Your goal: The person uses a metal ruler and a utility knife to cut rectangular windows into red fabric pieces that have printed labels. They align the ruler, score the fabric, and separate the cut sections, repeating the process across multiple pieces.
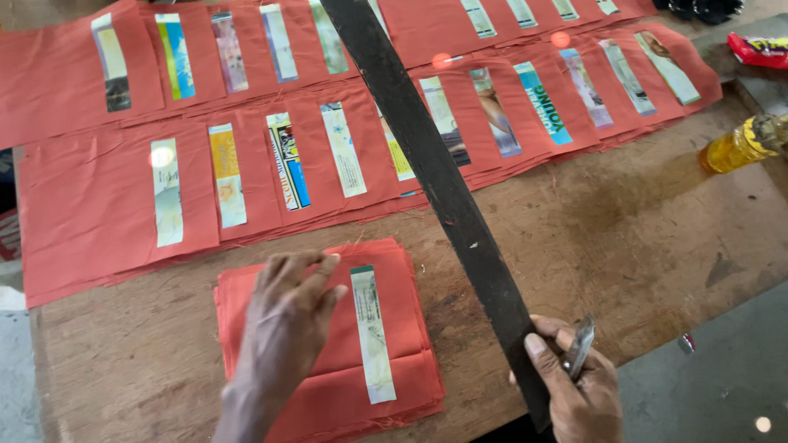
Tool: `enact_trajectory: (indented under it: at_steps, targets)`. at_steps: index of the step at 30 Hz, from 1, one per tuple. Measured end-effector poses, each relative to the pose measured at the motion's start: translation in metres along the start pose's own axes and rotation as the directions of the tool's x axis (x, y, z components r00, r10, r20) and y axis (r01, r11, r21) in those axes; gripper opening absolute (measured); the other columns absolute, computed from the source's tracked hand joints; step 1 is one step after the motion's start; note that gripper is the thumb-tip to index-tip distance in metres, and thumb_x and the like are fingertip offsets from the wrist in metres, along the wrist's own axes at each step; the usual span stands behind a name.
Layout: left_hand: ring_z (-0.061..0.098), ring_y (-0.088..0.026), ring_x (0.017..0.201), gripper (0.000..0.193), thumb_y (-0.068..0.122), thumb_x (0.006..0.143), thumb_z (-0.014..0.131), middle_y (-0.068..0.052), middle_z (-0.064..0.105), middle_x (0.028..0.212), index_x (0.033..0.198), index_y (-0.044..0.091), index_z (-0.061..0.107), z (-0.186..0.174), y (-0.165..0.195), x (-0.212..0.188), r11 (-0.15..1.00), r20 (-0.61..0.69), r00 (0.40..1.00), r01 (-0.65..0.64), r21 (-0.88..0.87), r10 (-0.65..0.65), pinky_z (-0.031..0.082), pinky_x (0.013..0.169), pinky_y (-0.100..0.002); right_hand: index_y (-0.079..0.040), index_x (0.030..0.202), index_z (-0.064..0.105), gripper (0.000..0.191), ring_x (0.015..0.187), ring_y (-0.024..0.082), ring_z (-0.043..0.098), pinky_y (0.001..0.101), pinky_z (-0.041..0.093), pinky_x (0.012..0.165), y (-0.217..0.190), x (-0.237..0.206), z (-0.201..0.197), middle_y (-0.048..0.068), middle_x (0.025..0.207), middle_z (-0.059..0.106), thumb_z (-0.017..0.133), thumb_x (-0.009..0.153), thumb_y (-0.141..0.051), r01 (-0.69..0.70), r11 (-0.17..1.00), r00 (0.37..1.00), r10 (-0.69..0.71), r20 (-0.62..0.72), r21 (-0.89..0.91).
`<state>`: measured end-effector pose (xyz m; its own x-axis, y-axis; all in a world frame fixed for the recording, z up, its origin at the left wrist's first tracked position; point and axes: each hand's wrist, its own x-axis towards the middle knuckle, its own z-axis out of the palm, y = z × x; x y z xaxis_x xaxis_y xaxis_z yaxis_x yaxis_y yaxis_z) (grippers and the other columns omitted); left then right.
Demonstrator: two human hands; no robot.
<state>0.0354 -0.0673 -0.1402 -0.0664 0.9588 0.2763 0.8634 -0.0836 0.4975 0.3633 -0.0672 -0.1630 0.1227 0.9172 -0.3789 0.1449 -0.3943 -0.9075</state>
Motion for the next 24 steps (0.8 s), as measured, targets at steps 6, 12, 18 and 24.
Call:
enact_trajectory:
  at_steps: [6,12,18,24]
  targets:
    - [0.063,-0.028,0.103,0.018,0.006,0.077,0.081,-0.006,0.072,0.1,0.093,0.006,0.073,0.018,-0.003,-0.002,0.991,0.101,0.987,0.13,-0.014,-0.128,0.049,0.092,-0.043,0.008,0.117,0.07,0.035,0.06,0.019,0.071,0.0316,0.057,0.054,0.0,-0.001,0.018,0.016,0.073,0.075,0.065,0.091,-0.015,-0.049,0.998,0.999,0.049,0.007,0.032]
    - [0.06,-0.031,0.101,0.019,0.004,0.073,0.08,-0.01,0.07,0.107,0.092,0.004,0.075,0.016,-0.004,0.001,0.998,-0.041,0.999,-0.004,-0.065,0.002,0.048,0.086,-0.045,0.008,0.117,0.071,0.034,0.06,0.019,0.071,0.031,0.057,0.055,-0.005,0.002,0.022,0.017,0.073,0.074,0.065,0.093,-0.015,0.047,0.999,0.997,-0.048,0.066,0.004]
    - [0.062,-0.031,0.106,0.016,-0.003,0.071,0.075,-0.012,0.07,0.11,0.083,0.003,0.066,0.017,-0.008,0.0,0.983,-0.08,0.986,-0.153,-0.101,0.145,0.05,0.09,-0.044,0.006,0.116,0.07,0.035,0.06,0.019,0.072,0.0321,0.058,0.054,-0.014,0.001,0.029,0.014,0.071,0.073,0.063,0.091,-0.018,-0.029,0.998,0.999,0.031,0.035,-0.052]
    - [0.066,-0.022,0.084,0.053,0.006,0.077,0.08,-0.005,0.066,0.087,0.128,0.01,0.063,0.01,-0.01,-0.001,0.947,0.364,0.922,0.225,-0.227,-0.132,0.052,0.09,-0.037,0.006,0.116,0.07,0.038,0.06,0.018,0.069,0.0316,0.056,0.056,-0.016,0.005,0.038,0.014,0.067,0.071,0.062,0.094,-0.024,-0.041,0.998,0.993,0.045,0.106,-0.04]
